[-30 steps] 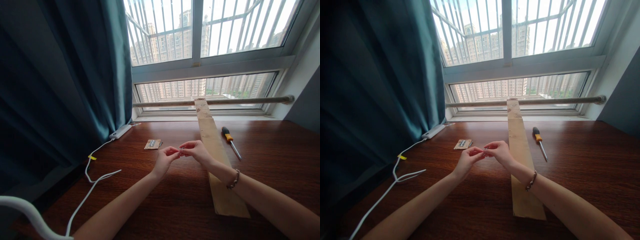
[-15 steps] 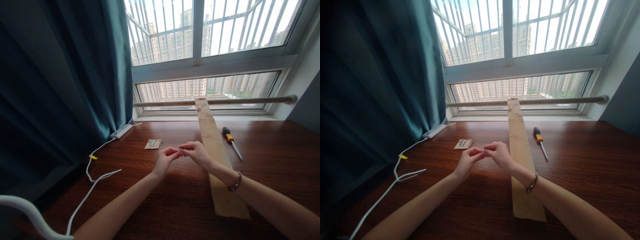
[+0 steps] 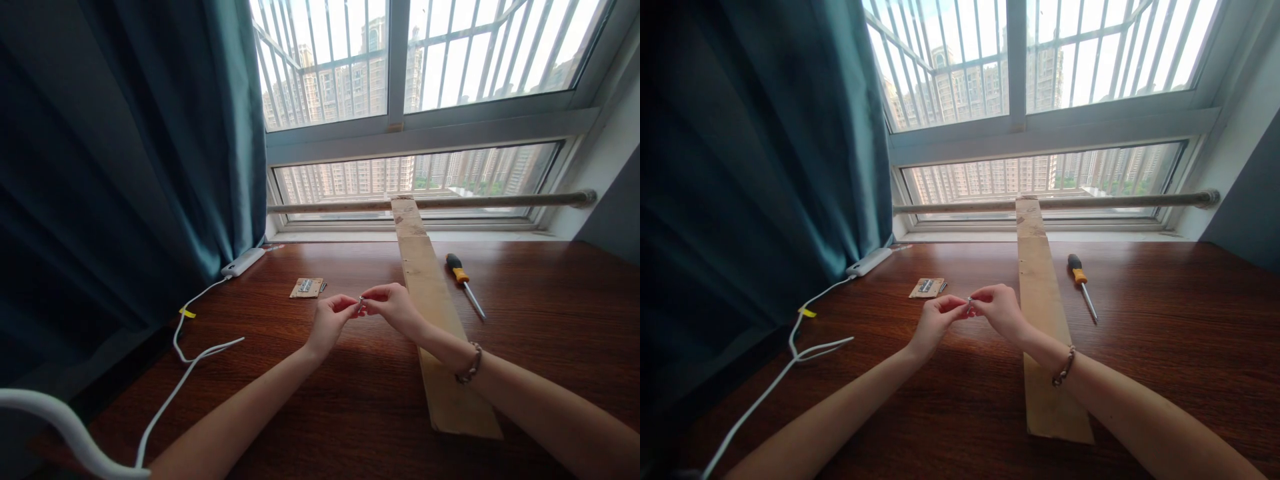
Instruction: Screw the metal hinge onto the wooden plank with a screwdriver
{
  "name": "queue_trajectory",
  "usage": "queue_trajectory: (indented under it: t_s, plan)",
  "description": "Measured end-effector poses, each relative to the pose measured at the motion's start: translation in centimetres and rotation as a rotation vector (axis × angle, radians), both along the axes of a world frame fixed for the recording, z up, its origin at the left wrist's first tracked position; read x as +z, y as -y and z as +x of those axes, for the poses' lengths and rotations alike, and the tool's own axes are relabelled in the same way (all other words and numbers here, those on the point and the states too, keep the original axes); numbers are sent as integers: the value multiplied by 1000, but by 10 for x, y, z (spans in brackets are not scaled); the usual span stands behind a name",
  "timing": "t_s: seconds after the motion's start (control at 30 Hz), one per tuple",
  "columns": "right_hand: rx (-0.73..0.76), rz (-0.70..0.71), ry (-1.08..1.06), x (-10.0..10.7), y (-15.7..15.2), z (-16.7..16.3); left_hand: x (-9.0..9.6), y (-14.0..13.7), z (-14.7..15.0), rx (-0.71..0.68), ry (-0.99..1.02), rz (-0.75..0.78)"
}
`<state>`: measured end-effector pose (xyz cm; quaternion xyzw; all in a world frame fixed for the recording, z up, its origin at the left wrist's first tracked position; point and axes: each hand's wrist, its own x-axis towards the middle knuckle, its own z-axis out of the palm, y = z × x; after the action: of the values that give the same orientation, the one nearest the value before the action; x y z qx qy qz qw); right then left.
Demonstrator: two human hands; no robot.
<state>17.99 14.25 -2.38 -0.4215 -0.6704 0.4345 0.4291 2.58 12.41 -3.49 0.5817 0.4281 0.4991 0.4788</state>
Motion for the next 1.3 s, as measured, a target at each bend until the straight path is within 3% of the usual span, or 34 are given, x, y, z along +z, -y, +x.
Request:
queue_trajectory:
  t_s: [0.2,0.47,0.57,0.7,0.8,0.9,1.3]
  plan:
    - [-84,-2,64,3,4,1,-2,6,4,76,-117,100]
    - [-41,-169,15,-4,-6,1,-3,-7,-6,150,-254,71]
    - [-45,-107,52,-7,-12,3,-3,-26,-24,265,-510,139]
    - [-57,-19,92,0,-13,7,-3,-50,-45,476,-1033,230]
    - [-67,12,124,10,-9,10,-7,-61,-46,500,-1351,198]
    - [-67,36,145,15,-5,10,-12,-69,-39,497,-1548,182]
    - [-83,50,154,20,-4,12,-25,-89,-41,561,-1581,147]
